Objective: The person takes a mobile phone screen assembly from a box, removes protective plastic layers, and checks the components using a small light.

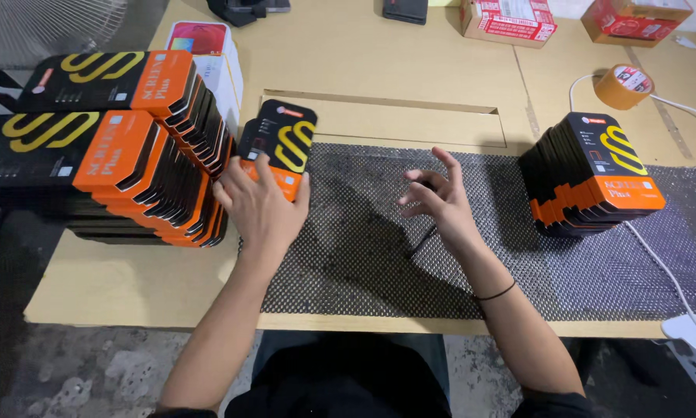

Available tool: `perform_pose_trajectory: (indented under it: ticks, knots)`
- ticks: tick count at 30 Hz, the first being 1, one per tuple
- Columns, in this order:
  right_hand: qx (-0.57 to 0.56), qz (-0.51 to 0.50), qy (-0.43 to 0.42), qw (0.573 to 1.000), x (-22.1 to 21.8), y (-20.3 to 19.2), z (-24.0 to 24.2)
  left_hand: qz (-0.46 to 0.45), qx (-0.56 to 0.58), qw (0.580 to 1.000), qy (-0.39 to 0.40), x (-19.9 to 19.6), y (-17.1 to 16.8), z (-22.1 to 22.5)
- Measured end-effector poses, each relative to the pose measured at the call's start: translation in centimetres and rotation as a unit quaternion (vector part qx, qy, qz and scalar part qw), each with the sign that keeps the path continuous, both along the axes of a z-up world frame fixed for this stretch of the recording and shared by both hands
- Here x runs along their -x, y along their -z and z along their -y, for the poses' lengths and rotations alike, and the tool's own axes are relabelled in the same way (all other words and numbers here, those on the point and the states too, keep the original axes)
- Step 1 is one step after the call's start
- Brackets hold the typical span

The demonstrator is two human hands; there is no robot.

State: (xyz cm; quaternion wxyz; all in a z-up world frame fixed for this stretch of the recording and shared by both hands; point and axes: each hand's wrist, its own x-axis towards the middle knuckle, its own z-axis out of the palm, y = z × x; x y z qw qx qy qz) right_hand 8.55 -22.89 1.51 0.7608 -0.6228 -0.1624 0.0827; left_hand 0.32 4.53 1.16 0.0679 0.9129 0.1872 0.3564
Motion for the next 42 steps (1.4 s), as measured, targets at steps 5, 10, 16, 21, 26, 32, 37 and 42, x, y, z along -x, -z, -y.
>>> perform_pose_trajectory:
  ticks: [5,10,16,21,26,32,37,42]
  knots:
    - [0.006,0.005,-0.007,1.000,-0.1,0.1,-0.1,-0.092,0.027,0.993,-0.068,-0.6,1.5,-0.8]
    - [0.014,0.022,0.008,1.000,-0.6,0.2,0.2,-0.108,0.028,0.992,-0.063,-0.3,1.3,-0.3]
    - [0.143,0.143,0.104,0.974,-0.7,-1.1,1.2,-0.060,-0.014,0.996,0.059,0.6,0.6,2.3]
    - [0.466,0.428,0.281,0.721,-3.6,-1.2,4.4,-0.080,-0.057,0.971,0.217,1.3,1.7,5.2]
    - [0.600,0.327,0.450,0.575,-4.3,-3.3,9.0,-0.067,-0.100,0.970,0.212,1.7,0.8,5.8]
    - [0.719,0.160,0.522,0.430,-6.1,-2.3,15.1,-0.075,-0.118,0.974,0.180,1.7,1.3,5.9]
    - [0.733,0.143,0.509,0.428,-6.7,-1.6,16.4,-0.091,-0.127,0.971,0.183,1.5,1.6,5.9]
    - [0.642,0.305,0.556,0.431,-4.9,-3.9,13.6,-0.079,-0.092,0.969,0.216,1.6,1.1,6.1]
